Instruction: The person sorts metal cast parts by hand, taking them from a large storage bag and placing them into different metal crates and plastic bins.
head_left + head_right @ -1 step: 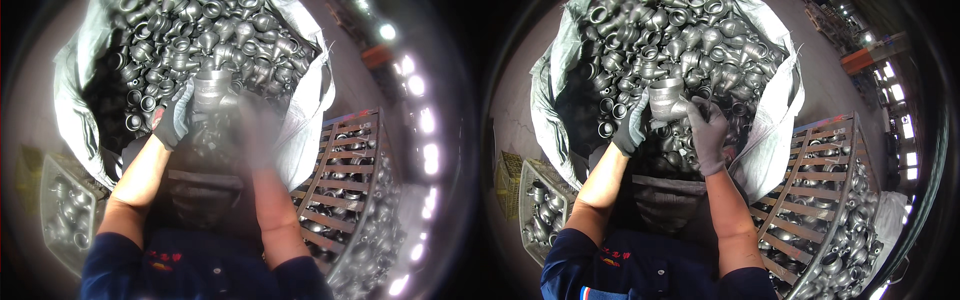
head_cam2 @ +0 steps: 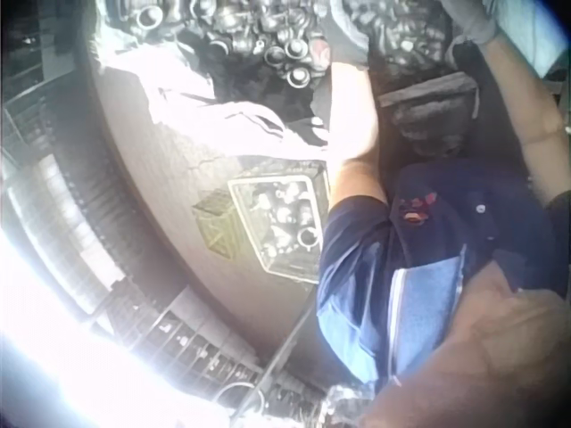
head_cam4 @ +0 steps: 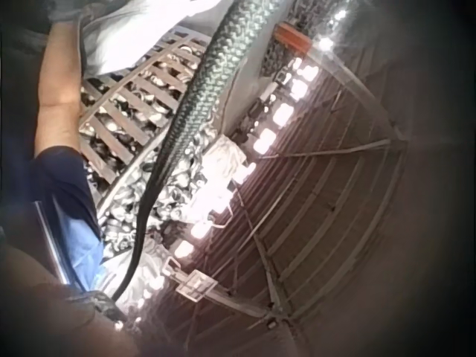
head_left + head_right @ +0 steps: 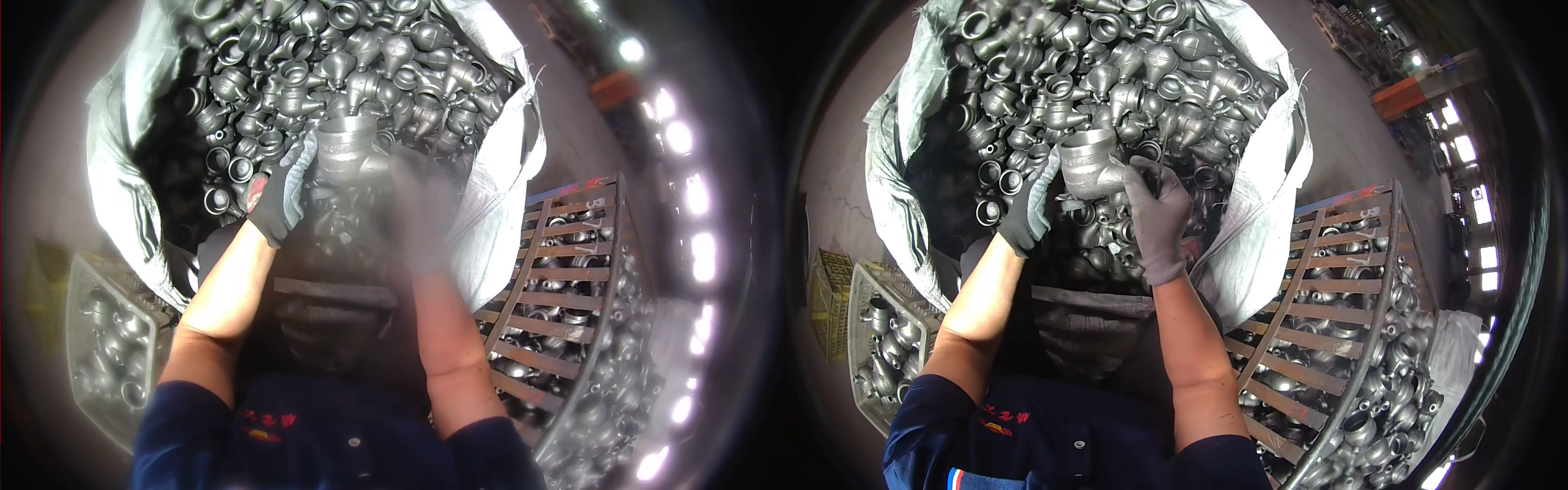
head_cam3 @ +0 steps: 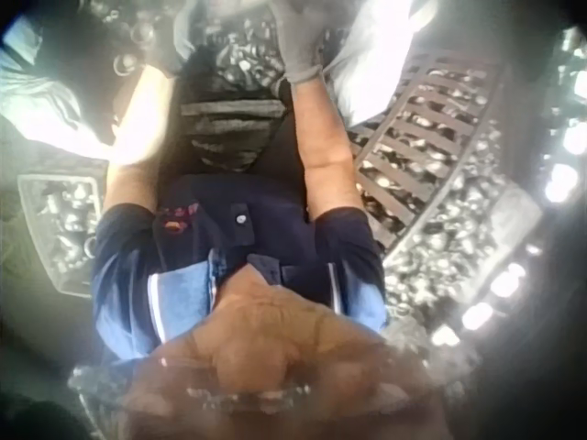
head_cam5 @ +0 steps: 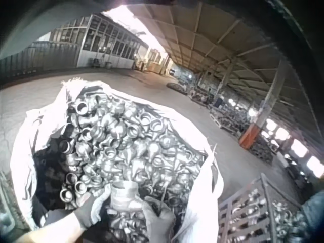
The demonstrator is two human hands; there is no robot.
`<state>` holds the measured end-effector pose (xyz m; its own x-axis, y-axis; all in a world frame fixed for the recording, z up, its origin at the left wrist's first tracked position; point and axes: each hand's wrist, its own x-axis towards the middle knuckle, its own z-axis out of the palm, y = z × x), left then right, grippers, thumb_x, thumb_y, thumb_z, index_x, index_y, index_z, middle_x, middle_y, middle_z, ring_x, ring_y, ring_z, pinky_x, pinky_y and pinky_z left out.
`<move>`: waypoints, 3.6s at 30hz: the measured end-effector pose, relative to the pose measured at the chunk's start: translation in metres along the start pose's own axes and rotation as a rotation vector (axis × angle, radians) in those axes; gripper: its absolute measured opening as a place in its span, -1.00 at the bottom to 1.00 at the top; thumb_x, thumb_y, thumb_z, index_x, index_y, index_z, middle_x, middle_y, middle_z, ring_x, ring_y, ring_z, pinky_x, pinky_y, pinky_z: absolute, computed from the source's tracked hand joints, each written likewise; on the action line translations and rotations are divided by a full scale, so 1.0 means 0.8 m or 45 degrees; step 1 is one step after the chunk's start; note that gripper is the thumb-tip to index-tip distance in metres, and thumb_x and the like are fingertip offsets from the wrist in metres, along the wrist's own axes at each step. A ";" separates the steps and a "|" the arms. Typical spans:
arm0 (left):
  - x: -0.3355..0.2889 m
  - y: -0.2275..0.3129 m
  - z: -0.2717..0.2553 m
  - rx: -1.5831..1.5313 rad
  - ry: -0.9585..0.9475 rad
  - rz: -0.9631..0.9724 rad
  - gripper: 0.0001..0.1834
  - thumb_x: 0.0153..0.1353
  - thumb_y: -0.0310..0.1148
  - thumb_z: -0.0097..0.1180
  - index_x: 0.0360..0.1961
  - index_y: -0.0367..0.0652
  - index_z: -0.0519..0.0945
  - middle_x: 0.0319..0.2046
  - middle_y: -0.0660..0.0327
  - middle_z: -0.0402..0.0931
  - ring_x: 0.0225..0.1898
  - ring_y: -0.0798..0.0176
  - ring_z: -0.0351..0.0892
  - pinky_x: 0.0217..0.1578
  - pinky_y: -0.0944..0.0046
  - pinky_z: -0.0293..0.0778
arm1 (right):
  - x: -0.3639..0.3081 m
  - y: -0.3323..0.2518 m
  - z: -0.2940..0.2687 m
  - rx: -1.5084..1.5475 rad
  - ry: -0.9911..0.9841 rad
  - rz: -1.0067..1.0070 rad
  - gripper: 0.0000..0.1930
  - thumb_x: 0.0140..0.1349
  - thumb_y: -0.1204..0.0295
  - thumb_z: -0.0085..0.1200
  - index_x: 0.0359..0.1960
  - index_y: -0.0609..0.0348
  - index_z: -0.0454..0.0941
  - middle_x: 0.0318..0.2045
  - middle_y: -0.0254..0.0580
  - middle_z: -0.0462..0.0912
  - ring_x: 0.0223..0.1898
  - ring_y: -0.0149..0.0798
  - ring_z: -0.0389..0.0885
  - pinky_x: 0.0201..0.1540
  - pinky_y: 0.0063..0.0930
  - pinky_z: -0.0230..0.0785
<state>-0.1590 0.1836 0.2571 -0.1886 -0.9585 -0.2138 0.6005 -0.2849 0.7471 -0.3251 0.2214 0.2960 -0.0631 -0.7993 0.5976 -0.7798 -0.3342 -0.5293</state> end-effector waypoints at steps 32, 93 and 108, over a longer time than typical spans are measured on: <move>-0.020 -0.014 -0.005 0.405 -0.196 0.109 -0.73 0.07 -0.60 0.10 -0.15 -0.30 0.51 -0.32 0.28 0.54 -0.36 0.48 0.51 -0.32 0.47 0.48 | 0.005 -0.041 -0.008 0.818 -0.206 0.783 -0.80 0.22 0.50 0.00 -0.14 0.24 0.54 -0.38 -0.22 0.64 -0.47 -0.53 0.57 -0.47 -0.72 0.42; -0.323 0.176 -0.176 0.128 0.541 0.726 -0.72 0.18 -0.30 0.06 -0.20 -0.29 0.51 -0.36 0.15 0.58 -0.35 0.36 0.57 -0.35 0.40 0.50 | -0.028 0.033 0.010 1.630 -0.480 1.156 -0.61 0.30 0.28 -0.18 0.12 0.13 0.32 -0.48 -0.34 0.46 -0.64 -0.61 0.11 -0.62 -0.73 -0.05; -0.322 0.178 -0.374 1.198 1.298 0.788 -0.74 0.19 -0.40 0.01 -0.10 -0.22 0.53 -0.28 0.24 0.56 -0.24 0.37 0.50 -0.19 0.40 0.38 | -0.030 0.001 0.017 1.364 -0.523 1.206 -0.64 0.27 0.29 -0.21 0.04 0.15 0.40 -0.55 -0.29 0.49 -0.69 -0.60 0.15 -0.62 -0.71 0.08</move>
<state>0.2080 0.3865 0.2305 0.7374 -0.6318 0.2389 -0.3925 -0.1131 0.9128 -0.3158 0.2336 0.2735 0.0454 -0.9447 -0.3249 0.2788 0.3243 -0.9040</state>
